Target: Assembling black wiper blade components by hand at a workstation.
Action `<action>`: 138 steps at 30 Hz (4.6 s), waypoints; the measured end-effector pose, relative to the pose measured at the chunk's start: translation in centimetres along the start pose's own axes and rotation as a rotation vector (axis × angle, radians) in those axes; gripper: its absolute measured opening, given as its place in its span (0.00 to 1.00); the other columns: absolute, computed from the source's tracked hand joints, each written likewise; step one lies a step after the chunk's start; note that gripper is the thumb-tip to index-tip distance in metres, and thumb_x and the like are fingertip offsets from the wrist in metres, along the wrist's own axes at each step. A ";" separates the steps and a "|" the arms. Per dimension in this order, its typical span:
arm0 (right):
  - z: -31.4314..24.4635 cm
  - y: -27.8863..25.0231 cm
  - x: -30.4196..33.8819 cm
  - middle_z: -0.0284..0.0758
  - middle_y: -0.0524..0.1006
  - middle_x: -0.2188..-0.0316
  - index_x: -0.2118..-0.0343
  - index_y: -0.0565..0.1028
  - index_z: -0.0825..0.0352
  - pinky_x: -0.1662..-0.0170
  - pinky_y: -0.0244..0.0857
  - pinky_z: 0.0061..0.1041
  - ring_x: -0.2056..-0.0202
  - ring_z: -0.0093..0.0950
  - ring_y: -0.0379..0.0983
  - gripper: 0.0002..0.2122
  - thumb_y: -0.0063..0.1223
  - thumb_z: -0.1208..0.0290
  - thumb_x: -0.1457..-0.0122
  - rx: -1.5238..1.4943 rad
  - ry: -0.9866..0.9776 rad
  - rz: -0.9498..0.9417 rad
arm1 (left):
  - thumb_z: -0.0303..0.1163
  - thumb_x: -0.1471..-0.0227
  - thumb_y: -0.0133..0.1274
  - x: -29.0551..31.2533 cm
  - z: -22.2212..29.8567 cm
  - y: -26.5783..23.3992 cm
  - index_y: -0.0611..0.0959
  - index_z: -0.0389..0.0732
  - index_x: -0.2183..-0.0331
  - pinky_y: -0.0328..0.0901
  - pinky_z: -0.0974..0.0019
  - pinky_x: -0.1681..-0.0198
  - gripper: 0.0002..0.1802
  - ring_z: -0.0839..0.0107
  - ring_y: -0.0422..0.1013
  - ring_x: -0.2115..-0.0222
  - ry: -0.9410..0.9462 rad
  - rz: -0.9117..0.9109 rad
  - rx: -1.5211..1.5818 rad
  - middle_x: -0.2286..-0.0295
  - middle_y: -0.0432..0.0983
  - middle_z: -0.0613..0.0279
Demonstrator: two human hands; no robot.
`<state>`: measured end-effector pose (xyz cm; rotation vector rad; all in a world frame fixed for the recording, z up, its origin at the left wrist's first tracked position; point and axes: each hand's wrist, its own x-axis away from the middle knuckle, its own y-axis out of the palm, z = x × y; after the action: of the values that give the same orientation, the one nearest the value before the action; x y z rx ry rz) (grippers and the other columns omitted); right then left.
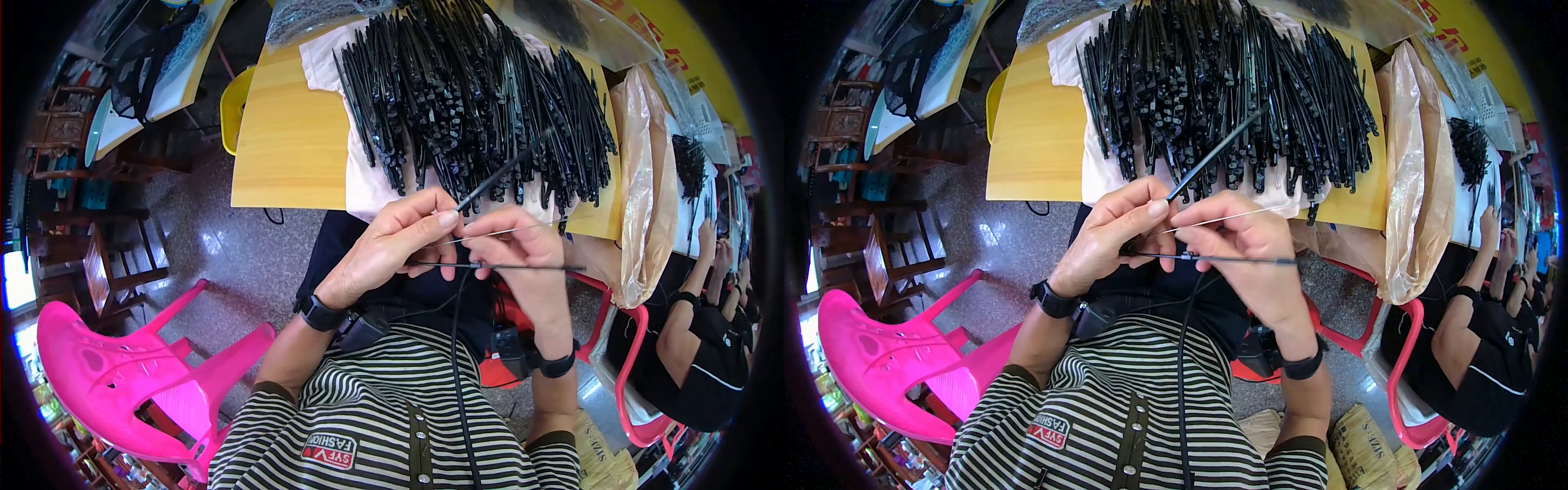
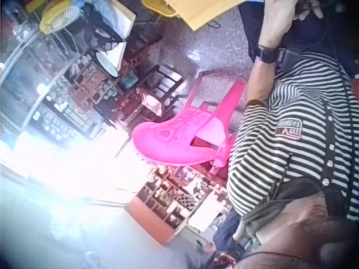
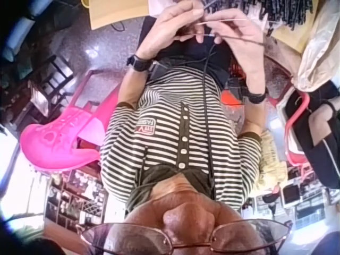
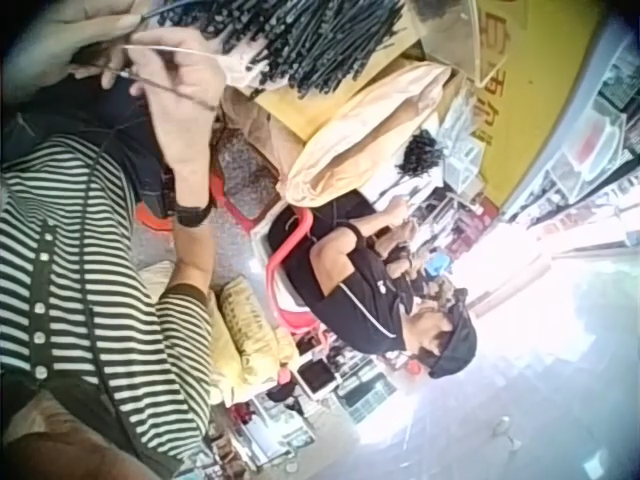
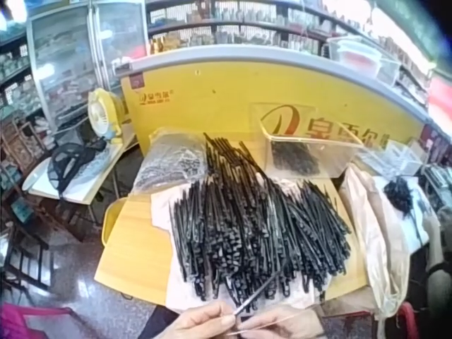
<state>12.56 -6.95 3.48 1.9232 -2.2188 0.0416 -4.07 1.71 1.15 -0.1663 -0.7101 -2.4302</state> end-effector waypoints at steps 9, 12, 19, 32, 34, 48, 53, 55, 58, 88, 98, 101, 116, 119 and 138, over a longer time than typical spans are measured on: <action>-0.4 1.2 -0.3 0.36 0.75 0.71 0.67 0.75 0.69 0.66 0.67 0.23 0.69 0.30 0.73 0.08 0.57 0.83 0.52 0.544 -0.611 -0.015 | 0.41 0.39 0.40 -0.3 -0.2 0.1 0.72 0.43 0.65 0.50 0.84 0.87 0.12 0.88 0.60 0.84 0.035 0.099 -0.024 0.79 0.66 0.74; -0.7 1.7 -0.6 0.36 0.74 0.71 0.68 0.73 0.68 0.67 0.67 0.24 0.68 0.32 0.73 0.08 0.56 0.82 0.52 0.576 -0.677 -0.044 | 0.41 0.40 0.42 -0.3 -0.4 0.3 0.72 0.44 0.66 0.51 0.84 0.87 0.12 0.88 0.61 0.83 0.039 0.112 0.050 0.80 0.66 0.74; -3.8 2.5 -2.0 0.37 0.72 0.72 0.71 0.69 0.69 0.69 0.68 0.29 0.68 0.35 0.72 0.09 0.54 0.79 0.56 0.911 -0.628 -0.276 | 0.39 0.42 0.46 -0.3 -1.2 0.4 0.74 0.43 0.64 0.55 0.82 0.87 0.10 0.87 0.63 0.81 0.064 0.021 0.163 0.79 0.67 0.73; -8.5 -3.6 0.1 0.27 0.73 0.78 0.68 0.74 0.66 0.83 0.60 0.09 0.81 0.11 0.68 0.04 0.48 0.74 0.42 0.327 0.222 0.098 | 0.40 0.39 0.40 -0.3 -1.2 -0.8 0.74 0.39 0.67 0.52 0.82 0.87 0.15 0.84 0.60 0.84 0.012 -0.030 0.144 0.83 0.65 0.69; -7.2 -5.4 0.2 0.29 0.73 0.78 0.67 0.74 0.66 0.86 0.58 0.08 0.84 0.12 0.66 0.04 0.48 0.74 0.42 0.202 0.180 0.123 | 0.41 0.39 0.41 -0.3 -1.0 -0.5 0.74 0.39 0.68 0.51 0.81 0.86 0.15 0.84 0.58 0.84 0.007 -0.029 0.163 0.84 0.64 0.70; 2.5 1.6 0.9 0.35 0.76 0.72 0.64 0.73 0.68 0.79 0.68 0.14 0.73 0.20 0.74 0.07 0.50 0.69 0.41 -0.398 0.036 0.187 | 0.41 0.40 0.42 -0.6 -0.9 0.6 0.75 0.40 0.66 0.54 0.77 0.74 0.15 0.82 0.59 0.79 0.164 0.104 0.073 0.80 0.64 0.72; 3.0 2.2 1.2 0.35 0.76 0.73 0.63 0.72 0.68 0.81 0.66 0.13 0.77 0.18 0.72 0.08 0.49 0.69 0.40 -0.428 0.039 0.217 | 0.40 0.40 0.41 -0.8 -1.0 0.5 0.73 0.40 0.67 0.53 0.76 0.73 0.13 0.81 0.57 0.77 0.149 0.082 0.176 0.77 0.65 0.71; 3.3 2.2 1.4 0.35 0.75 0.73 0.63 0.72 0.68 0.82 0.65 0.12 0.77 0.17 0.72 0.07 0.49 0.70 0.40 -0.420 0.007 0.241 | 0.40 0.40 0.41 -0.9 -0.9 0.8 0.72 0.41 0.67 0.53 0.76 0.73 0.12 0.80 0.57 0.76 0.148 0.090 0.259 0.74 0.65 0.70; 3.7 2.2 1.6 0.34 0.75 0.73 0.64 0.72 0.68 0.83 0.64 0.12 0.78 0.16 0.70 0.07 0.49 0.71 0.41 -0.430 0.009 0.277 | 0.40 0.40 0.42 -0.9 -1.2 0.7 0.72 0.42 0.68 0.53 0.76 0.72 0.12 0.80 0.57 0.75 0.134 0.070 0.302 0.71 0.65 0.71; 4.9 2.1 1.3 0.33 0.74 0.74 0.64 0.72 0.67 0.85 0.60 0.11 0.80 0.14 0.67 0.07 0.49 0.70 0.40 -0.579 0.044 0.322 | 0.39 0.39 0.39 -1.3 -2.2 1.0 0.74 0.40 0.65 0.56 0.75 0.68 0.14 0.80 0.59 0.71 0.192 0.036 0.397 0.74 0.64 0.71; 4.6 1.7 1.0 0.33 0.75 0.74 0.65 0.72 0.68 0.84 0.60 0.11 0.81 0.13 0.66 0.07 0.49 0.70 0.40 -0.468 -0.051 0.279 | 0.41 0.39 0.40 -1.3 -2.1 1.2 0.70 0.42 0.68 0.54 0.73 0.70 0.13 0.77 0.56 0.73 0.167 0.069 0.418 0.70 0.63 0.68; 4.7 1.9 1.1 0.33 0.75 0.75 0.65 0.73 0.68 0.84 0.60 0.11 0.81 0.13 0.66 0.06 0.50 0.71 0.41 -0.524 0.002 0.307 | 0.41 0.39 0.39 -1.4 -2.2 1.1 0.70 0.42 0.68 0.54 0.73 0.70 0.14 0.77 0.56 0.73 0.197 0.040 0.424 0.71 0.62 0.68; 4.3 2.0 1.4 0.33 0.75 0.75 0.65 0.73 0.69 0.84 0.59 0.11 0.82 0.12 0.65 0.07 0.51 0.70 0.41 -0.469 0.004 0.342 | 0.44 0.39 0.37 -1.6 -2.6 1.3 0.70 0.42 0.69 0.54 0.72 0.69 0.16 0.76 0.55 0.72 0.258 0.081 0.517 0.72 0.59 0.68; 4.4 2.0 1.4 0.33 0.75 0.75 0.65 0.73 0.69 0.84 0.59 0.11 0.82 0.12 0.65 0.07 0.51 0.70 0.41 -0.475 0.014 0.342 | 0.44 0.39 0.37 -1.6 -2.6 1.1 0.70 0.42 0.69 0.55 0.72 0.69 0.16 0.76 0.56 0.72 0.257 0.095 0.514 0.72 0.59 0.68; 4.8 2.1 1.1 0.32 0.75 0.75 0.65 0.72 0.68 0.84 0.59 0.10 0.81 0.12 0.65 0.07 0.49 0.70 0.40 -0.504 0.025 0.340 | 0.43 0.39 0.38 -1.5 -2.6 1.3 0.70 0.42 0.69 0.54 0.72 0.68 0.15 0.76 0.55 0.72 0.246 0.111 0.487 0.72 0.59 0.68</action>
<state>9.68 -8.43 -0.81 1.2699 -2.2370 -0.3996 -2.01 0.19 -0.91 0.2744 -1.1145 -2.0547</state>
